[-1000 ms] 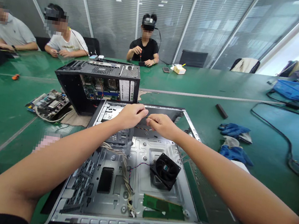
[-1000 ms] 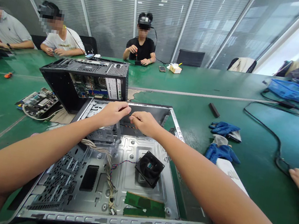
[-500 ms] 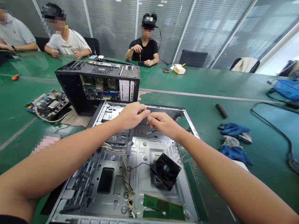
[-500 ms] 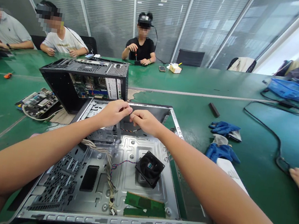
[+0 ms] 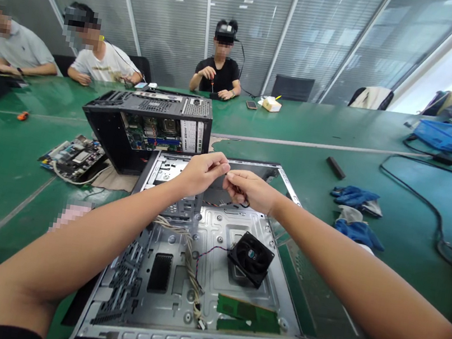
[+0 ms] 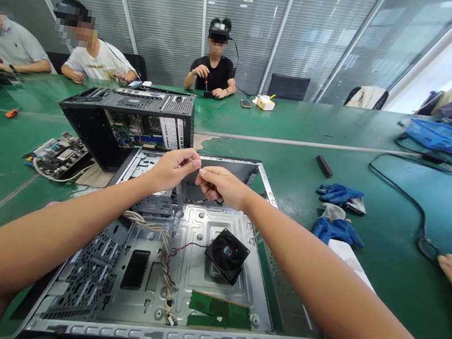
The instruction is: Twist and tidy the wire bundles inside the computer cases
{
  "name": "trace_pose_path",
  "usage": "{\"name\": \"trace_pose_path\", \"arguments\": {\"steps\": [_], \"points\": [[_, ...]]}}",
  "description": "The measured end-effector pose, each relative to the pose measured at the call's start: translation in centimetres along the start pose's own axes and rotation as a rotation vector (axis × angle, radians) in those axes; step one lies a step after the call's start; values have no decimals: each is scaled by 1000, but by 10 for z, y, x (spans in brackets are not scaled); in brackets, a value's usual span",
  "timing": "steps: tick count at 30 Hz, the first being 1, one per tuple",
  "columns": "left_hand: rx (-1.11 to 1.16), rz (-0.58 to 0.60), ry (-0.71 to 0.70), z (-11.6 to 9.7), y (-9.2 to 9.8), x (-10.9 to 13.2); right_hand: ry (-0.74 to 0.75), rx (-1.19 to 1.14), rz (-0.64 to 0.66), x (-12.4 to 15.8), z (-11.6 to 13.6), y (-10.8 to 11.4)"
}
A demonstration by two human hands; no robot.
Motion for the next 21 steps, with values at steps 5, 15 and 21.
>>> {"name": "trace_pose_path", "arguments": {"steps": [5,15,21], "points": [[70,23,-33,-9,-1,1,-153,-155,143,5,-10,-13],[-62,45,41,4,-5,0,34,124,40,0,-1,0],[-177,102,110,12,-9,0,101,414,-62,-5,3,6]]}}
Point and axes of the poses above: each hand's wrist, its own x-axis away from the middle knuckle, its own y-axis out of the back of the hand, z = x × y, the point moved 10 cm from there along -x, towards the middle knuckle, and after that the axes turned 4 degrees about -y, right-handed, at the moved point
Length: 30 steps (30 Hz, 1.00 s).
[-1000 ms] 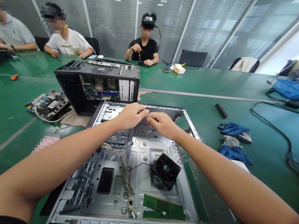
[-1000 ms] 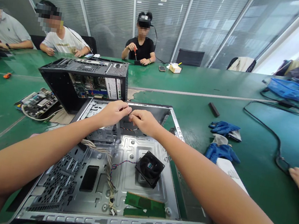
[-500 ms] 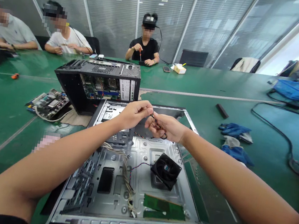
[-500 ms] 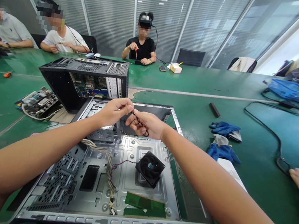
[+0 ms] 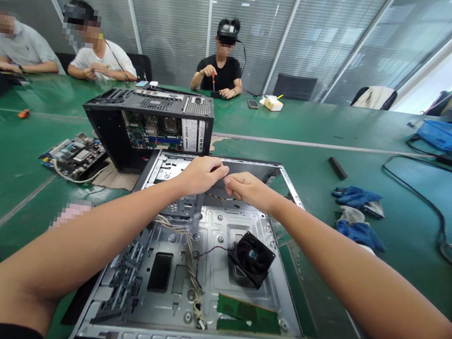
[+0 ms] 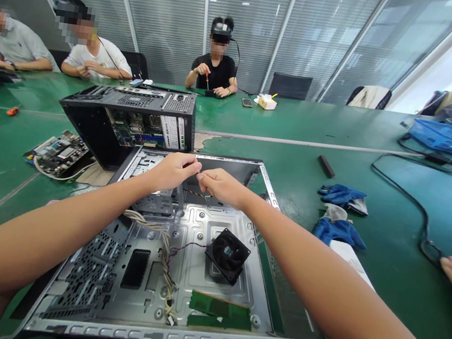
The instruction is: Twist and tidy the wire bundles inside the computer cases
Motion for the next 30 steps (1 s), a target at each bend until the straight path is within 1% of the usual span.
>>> {"name": "trace_pose_path", "arguments": {"steps": [3,7,10,14,17,21,24,30], "points": [[7,2,7,1,0,0,-22,-1,-9,0,-1,0],[74,-16,-29,1,-1,0,-97,-181,23,0,-7,-4],[107,-21,-58,0,-2,0,-97,-270,44,0,-5,-4],[118,-27,-80,-4,1,1,-86,-332,48,0,-4,-2],[82,-27,-76,-7,3,1,-77,-320,41,0,-5,0],[2,-16,-36,-4,3,1,-34,-215,14,-1,-3,0],[-15,-8,-26,-2,2,0,-18,-152,1,-1,-2,0],[90,-24,-65,-4,1,2,-42,-241,-4,-1,-1,2]]}}
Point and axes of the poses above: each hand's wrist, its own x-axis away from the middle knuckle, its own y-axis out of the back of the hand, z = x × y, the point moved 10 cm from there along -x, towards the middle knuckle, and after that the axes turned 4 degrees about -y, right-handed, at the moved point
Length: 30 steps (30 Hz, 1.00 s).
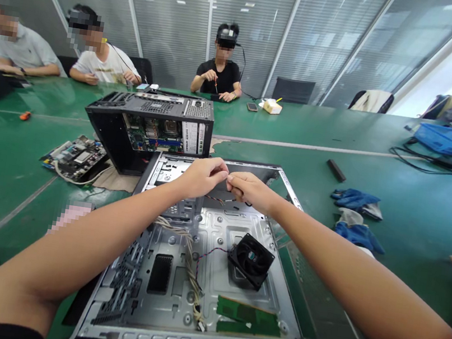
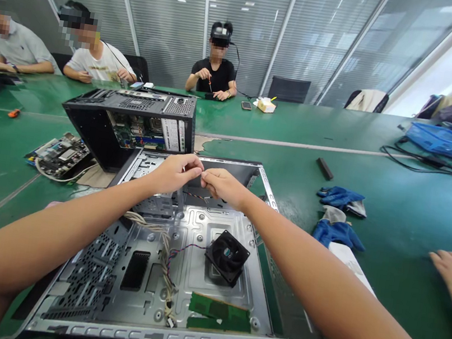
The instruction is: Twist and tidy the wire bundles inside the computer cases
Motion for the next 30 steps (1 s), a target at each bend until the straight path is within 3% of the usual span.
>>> {"name": "trace_pose_path", "arguments": {"steps": [6,19,30], "points": [[8,-6,-13,-4,1,1,-4,2,-9,2,3,1],[-115,94,43,2,-6,-1,163,368,-79,4,19,1],[-49,36,-2,1,-3,0,59,115,-15,1,5,1]]}}
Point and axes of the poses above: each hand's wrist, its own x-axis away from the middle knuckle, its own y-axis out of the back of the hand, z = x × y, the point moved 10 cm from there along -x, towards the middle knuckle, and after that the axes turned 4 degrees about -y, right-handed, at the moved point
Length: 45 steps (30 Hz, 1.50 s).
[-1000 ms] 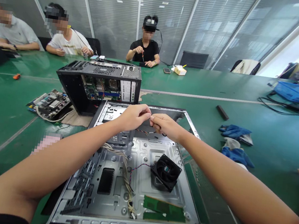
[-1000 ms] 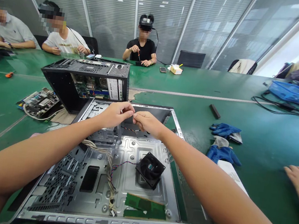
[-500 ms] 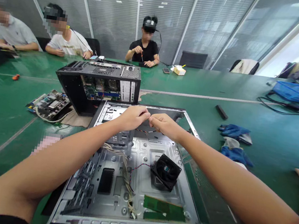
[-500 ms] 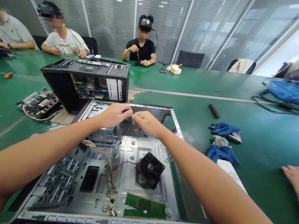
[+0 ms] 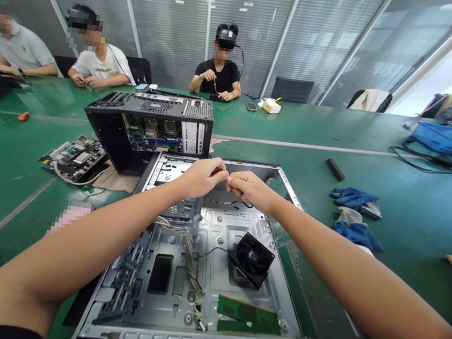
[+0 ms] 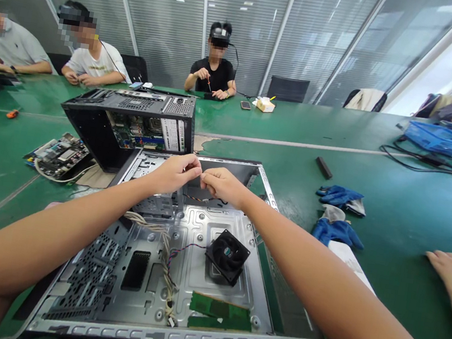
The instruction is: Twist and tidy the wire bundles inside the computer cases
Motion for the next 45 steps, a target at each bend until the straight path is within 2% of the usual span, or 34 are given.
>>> {"name": "trace_pose_path", "arguments": {"steps": [11,19,26,30,39,42,45], "points": [[-59,96,74,7,-7,-2,69,219,-44,3,13,-1],[66,-31,-17,-4,4,1,-98,-158,63,4,-5,-8],[61,-29,-39,-8,4,2,-167,-249,139,6,-12,-15],[-26,-12,4,-3,2,1,-110,-154,120,4,-10,-14],[-107,56,84,6,-4,1,53,316,-7,0,7,-7],[-99,52,89,6,-3,1,37,274,-15,1,6,-8],[-62,21,59,2,0,3,-74,110,24,3,-3,-12]]}}
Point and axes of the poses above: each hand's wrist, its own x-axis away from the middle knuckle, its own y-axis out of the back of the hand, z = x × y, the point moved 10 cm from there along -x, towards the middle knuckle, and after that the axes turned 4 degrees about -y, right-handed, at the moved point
